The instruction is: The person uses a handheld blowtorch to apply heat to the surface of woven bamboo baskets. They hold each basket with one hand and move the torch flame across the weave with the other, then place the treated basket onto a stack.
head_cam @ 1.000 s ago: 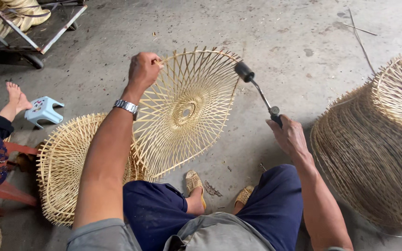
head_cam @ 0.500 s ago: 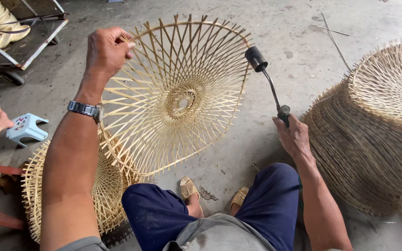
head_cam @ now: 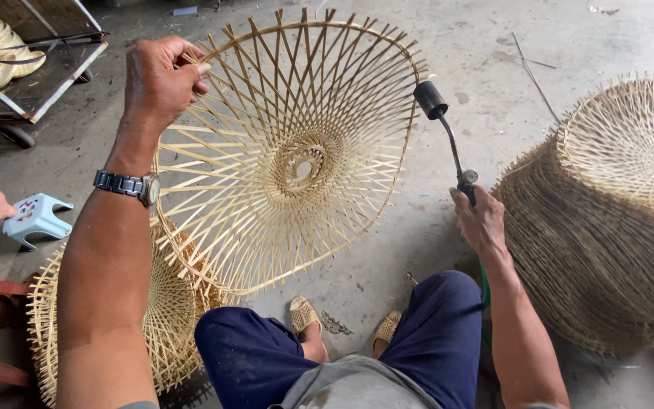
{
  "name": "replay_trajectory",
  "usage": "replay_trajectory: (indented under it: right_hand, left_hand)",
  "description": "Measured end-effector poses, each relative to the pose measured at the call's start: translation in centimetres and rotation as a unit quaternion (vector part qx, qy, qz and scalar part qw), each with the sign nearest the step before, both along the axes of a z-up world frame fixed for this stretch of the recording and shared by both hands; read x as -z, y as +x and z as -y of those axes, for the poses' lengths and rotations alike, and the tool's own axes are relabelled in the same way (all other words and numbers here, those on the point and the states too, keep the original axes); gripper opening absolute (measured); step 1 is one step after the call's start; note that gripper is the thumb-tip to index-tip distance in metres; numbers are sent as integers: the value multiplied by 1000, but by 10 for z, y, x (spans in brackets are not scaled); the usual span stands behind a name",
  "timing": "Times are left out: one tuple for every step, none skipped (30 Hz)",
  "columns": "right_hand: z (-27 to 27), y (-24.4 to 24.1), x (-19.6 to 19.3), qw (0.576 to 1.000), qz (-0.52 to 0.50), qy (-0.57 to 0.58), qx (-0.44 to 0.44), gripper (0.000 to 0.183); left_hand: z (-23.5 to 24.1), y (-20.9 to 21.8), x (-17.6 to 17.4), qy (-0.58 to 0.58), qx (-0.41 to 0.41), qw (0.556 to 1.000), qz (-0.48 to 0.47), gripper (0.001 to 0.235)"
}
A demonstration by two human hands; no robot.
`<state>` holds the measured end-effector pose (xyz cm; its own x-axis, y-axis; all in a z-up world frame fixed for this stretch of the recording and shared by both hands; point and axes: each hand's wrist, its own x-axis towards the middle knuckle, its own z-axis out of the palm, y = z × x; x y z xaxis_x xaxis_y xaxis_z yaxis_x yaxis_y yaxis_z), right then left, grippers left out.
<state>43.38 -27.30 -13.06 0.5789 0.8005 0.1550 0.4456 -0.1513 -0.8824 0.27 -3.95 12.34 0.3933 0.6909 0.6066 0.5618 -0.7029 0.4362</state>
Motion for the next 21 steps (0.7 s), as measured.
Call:
replay_trajectory:
  right_hand:
    - [-2, 0, -3, 1000, 10, 16, -6, 34]
    - [2, -3, -3, 999, 17, 27, -11, 34]
    - [5, -5, -3, 999, 24, 37, -15, 34]
    - [8, -6, -4, 999, 18, 38, -18, 34]
    - [10, -7, -5, 999, 13, 40, -20, 34]
    - [11, -7, -7, 999, 9, 44, -23, 34]
    - [11, -8, -8, 999, 5, 29, -13, 34]
    - [11, -9, -9, 1000, 2, 16, -3, 35]
    - [10, -9, -9, 1000, 0, 2, 7, 35]
    - [10, -10, -7, 1000, 5, 3, 4, 35]
    - [11, -10, -5, 1000, 10, 4, 1, 34]
    - [12, -10, -1, 1000, 14, 4, -1, 34]
    - [10, -10, 3, 1000, 22, 13, -1, 34]
    - [10, -9, 8, 999, 29, 19, 0, 35]
    - [10, -9, 12, 999, 36, 26, 0, 35]
    - [8, -7, 15, 999, 36, 13, 6, 36]
    - [7, -4, 16, 999, 37, 0, 13, 36]
    - [5, -2, 16, 999, 38, -12, 19, 37]
    - [4, -1, 17, 999, 9, -29, 16, 37]
    - [3, 0, 17, 999, -18, -46, 13, 38]
    - [2, 1, 17, 997, -45, -64, 9, 39]
  left_hand:
    - [1, 0, 0, 13, -2, 1000, -8, 8]
    - [1, 0, 1, 7, 0, 1000, -5, 7]
    - [1, 1, 2, 0, 3, 1000, -3, 6]
    - [1, 4, 3, -5, 7, 1000, 0, 5]
    - [1, 7, 5, -8, 9, 1000, -1, 6]
    - [1, 8, 4, -9, 10, 1000, 0, 6]
    - [1, 9, 4, -10, 10, 1000, 1, 6]
    - [1, 9, 4, -10, 13, 1000, 1, 6]
    - [1, 10, 3, -10, 15, 1000, 1, 6]
    - [1, 9, 3, -10, 17, 1000, 2, 6]
    - [0, 8, 3, -6, 16, 1000, 2, 6]
    - [-1, 8, 3, -4, 15, 1000, 1, 6]
    - [-2, 9, 2, -1, 15, 1000, 0, 6]
    - [-3, 9, 2, 2, 20, 1000, 0, 5]
    - [-4, 8, 2, 5, 25, 1000, -1, 5]
    - [-4, 7, 1, 9, 29, 1000, -1, 5]
    - [-4, 5, 0, 12, 32, 999, -1, 5]
    - [-4, 4, -2, 17, 34, 999, 0, 5]
    - [-4, 3, -3, 22, 36, 999, 0, 5]
    - [-4, 1, -4, 21, 37, 999, 1, 6]
    - [-4, -1, -6, 21, 38, 999, 1, 6]
